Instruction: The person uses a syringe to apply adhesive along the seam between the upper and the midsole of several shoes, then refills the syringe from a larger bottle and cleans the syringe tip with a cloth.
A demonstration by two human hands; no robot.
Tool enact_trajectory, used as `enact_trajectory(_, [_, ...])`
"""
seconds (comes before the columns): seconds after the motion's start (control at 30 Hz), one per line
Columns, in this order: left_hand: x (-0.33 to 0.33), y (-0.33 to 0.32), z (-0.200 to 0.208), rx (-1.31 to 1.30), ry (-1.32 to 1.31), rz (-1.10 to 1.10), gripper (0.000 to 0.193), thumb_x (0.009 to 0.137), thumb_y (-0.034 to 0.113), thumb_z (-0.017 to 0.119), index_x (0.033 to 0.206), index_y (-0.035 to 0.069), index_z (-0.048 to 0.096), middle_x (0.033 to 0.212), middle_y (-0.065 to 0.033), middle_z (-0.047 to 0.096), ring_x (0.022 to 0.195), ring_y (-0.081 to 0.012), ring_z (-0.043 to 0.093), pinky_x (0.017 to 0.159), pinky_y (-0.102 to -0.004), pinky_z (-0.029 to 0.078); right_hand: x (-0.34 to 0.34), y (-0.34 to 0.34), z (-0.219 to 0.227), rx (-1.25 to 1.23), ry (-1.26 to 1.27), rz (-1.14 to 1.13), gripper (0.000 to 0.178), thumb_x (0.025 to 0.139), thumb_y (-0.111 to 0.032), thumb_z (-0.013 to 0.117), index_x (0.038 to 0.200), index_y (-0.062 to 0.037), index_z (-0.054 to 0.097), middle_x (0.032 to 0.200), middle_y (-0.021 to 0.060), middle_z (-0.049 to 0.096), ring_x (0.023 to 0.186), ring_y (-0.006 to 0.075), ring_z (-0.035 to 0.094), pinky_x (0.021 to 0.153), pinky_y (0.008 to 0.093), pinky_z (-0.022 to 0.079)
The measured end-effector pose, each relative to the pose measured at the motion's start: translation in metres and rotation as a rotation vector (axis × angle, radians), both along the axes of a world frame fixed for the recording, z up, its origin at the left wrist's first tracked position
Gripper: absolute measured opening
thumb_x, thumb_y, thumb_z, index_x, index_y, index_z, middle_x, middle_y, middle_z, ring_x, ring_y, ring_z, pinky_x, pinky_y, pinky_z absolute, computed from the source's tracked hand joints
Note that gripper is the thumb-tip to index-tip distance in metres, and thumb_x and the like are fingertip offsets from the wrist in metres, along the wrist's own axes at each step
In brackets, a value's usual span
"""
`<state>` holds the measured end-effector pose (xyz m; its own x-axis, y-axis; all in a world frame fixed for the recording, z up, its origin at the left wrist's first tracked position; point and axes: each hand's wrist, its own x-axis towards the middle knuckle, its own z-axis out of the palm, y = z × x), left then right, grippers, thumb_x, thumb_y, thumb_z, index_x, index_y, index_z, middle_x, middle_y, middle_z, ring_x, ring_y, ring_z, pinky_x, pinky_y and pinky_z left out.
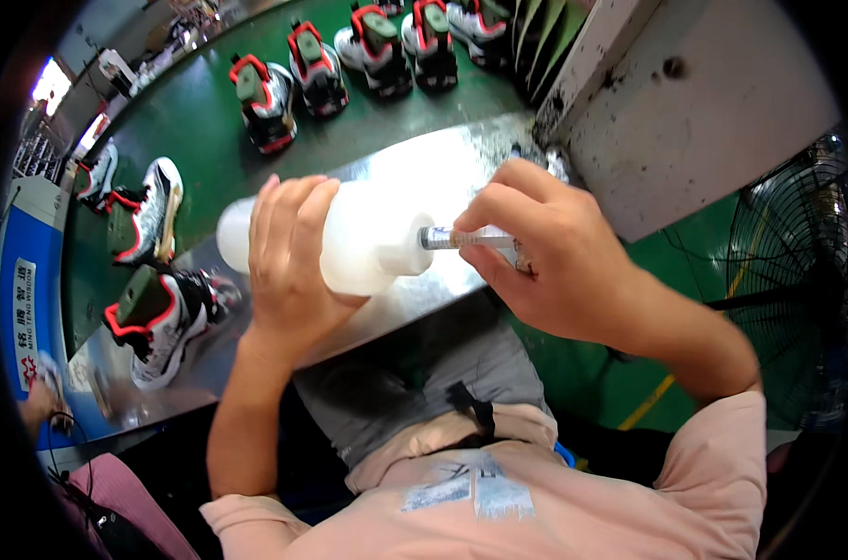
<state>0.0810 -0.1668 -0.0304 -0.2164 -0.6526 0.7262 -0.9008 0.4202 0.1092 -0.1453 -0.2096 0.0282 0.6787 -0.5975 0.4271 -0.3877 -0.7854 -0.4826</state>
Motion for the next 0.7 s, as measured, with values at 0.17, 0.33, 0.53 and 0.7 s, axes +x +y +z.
enact_trajectory(0.17, [0.011,0.017,-0.014,0.137,-0.262,0.027,0.062,0.061,0.018,0.072,0.117,0.005,0.049,0.115,-0.017,0.051,0.109,-0.0346,0.049,0.101,-0.0537,0.028,0.009,0.034,-0.088,0.304,-0.279,-0.172,0.018,0.072,-0.003,0.065,0.089,-0.0021,0.059,0.08,0.0102,0.051,0.061,0.0221,0.052,0.052,0.0308,0.042])
enact_trajectory(0.33, [-0.028,0.089,-0.024,0.175,0.125,0.261,0.051,0.071,0.01,0.069,0.117,0.003,0.05,0.121,-0.0179,0.048,0.115,-0.0294,0.047,0.1,-0.047,0.032,0.02,0.058,-0.104,0.315,-0.349,-0.276,0.023,0.071,-0.002,0.063,0.093,-0.0043,0.058,0.091,0.0117,0.051,0.078,0.0271,0.053,0.063,0.0338,0.045])
enact_trajectory(0.53, [-0.114,0.105,-0.028,0.683,2.228,-0.189,0.033,0.095,0.026,0.046,0.114,-0.001,0.05,0.11,-0.0132,0.056,0.103,-0.0189,0.054,0.089,-0.0323,0.043,0.017,0.077,-0.086,0.453,-0.378,0.042,0.037,0.069,0.001,0.055,0.105,-0.0039,0.051,0.104,0.0169,0.049,0.092,0.0326,0.05,0.076,0.0378,0.045])
enact_trajectory(0.7, [-0.122,0.087,-0.026,0.585,2.426,-0.125,0.032,0.096,0.028,0.043,0.113,0.002,0.051,0.112,-0.0167,0.058,0.102,-0.021,0.056,0.088,-0.0346,0.047,-0.001,0.076,-0.085,0.489,-0.381,-0.059,0.038,0.071,-0.01,0.067,0.104,-0.0041,0.05,0.103,0.0168,0.051,0.089,0.0283,0.052,0.073,0.035,0.045])
